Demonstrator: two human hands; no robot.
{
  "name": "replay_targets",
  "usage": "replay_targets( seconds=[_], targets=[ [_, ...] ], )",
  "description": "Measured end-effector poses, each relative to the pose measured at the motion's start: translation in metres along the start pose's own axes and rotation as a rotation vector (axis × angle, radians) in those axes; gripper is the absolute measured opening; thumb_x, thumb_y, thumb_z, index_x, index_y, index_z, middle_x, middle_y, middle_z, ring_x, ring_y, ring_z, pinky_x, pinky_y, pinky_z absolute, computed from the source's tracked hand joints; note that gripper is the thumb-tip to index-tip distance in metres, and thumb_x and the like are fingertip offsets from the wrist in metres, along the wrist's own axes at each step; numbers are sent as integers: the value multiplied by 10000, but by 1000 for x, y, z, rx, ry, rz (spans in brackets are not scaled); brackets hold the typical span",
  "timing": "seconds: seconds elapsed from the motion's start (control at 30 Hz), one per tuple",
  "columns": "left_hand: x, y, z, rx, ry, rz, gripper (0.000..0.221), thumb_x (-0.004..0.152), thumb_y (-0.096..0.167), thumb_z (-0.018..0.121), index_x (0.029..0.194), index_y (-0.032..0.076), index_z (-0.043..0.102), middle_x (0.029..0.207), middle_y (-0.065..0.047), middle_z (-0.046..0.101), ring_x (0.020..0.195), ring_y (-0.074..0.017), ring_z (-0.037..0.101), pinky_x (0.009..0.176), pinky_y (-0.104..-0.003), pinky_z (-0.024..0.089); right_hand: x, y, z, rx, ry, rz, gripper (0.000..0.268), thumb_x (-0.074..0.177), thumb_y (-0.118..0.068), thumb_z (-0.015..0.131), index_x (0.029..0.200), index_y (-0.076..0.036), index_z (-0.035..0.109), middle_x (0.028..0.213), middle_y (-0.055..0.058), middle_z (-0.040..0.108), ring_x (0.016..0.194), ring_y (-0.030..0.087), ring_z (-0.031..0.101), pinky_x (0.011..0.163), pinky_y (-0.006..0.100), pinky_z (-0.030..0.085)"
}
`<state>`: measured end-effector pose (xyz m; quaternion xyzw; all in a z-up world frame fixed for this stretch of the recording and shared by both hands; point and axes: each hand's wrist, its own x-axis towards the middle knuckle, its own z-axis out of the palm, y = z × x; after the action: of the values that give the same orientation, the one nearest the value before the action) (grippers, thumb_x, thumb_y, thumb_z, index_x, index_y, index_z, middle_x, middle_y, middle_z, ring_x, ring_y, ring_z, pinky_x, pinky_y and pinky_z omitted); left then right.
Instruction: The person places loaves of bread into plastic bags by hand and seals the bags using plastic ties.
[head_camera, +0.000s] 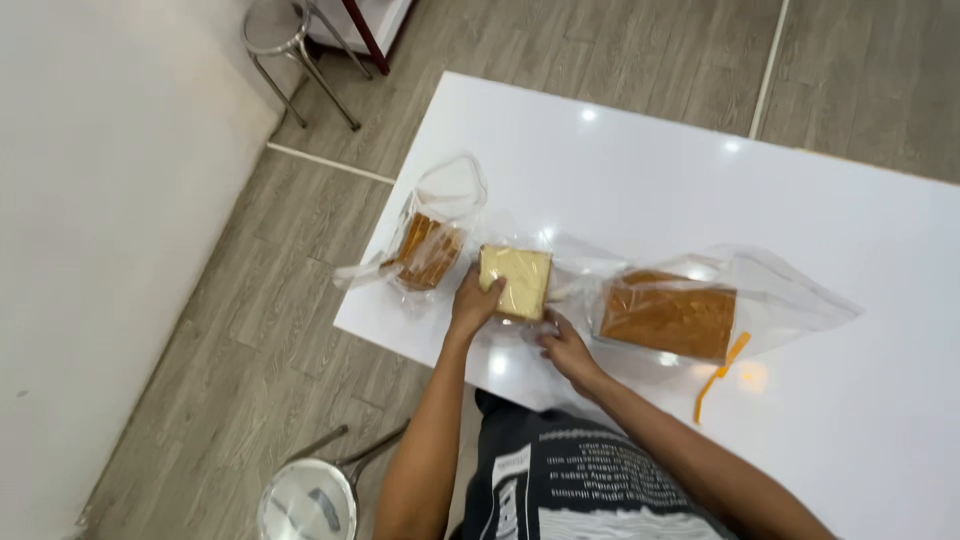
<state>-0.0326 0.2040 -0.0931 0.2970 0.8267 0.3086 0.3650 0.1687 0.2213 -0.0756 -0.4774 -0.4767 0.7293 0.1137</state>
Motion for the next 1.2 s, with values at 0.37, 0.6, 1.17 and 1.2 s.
replay_targets(
  seconds=[0.37, 0.6, 1.17, 1.2],
  targets=[
    [-43, -44, -15, -216, 357, -27, 532, 996, 416, 662, 1313, -11, 643, 1202, -249, 694, 1096, -365, 685, 932, -455, 557, -19, 61, -62, -332, -321, 70, 553, 962, -157, 616, 1506, -67, 573, 1448, 198, 632, 1322, 347, 591, 1042, 474, 538],
    [-65, -22, -74, -79, 857, 126, 1394, 664, 548, 947, 1632, 3, 106, 1673, -313, 148, 1565, -477, 142, 1243, -616, 191, -46, 53, -87, -250, -197, 186, 450, 896, -170, 660, 1335, -103, 730, 1217, 57, 805, 1090, 168, 678, 971, 325, 500],
    [33, -105, -127, -1109, 743, -249, 127, 1007, 255, 614, 967, 136, 597, 883, -90, 751, 764, -196, 711, 644, -349, 555, -51, 44, -93, -207, -162, 200, 415, 967, -183, 596, 1363, -104, 695, 1247, 87, 787, 1103, 207, 706, 974, 345, 517],
    [41, -138, -120, -1148, 677, -358, 181, 953, 327, 663, 968, 151, 624, 823, -35, 684, 672, -173, 616, 539, -348, 504, -50, 49, -95, -208, -161, 215, 417, 976, -189, 598, 1372, -99, 690, 1269, 96, 785, 1105, 221, 722, 969, 344, 516]
  ],
)
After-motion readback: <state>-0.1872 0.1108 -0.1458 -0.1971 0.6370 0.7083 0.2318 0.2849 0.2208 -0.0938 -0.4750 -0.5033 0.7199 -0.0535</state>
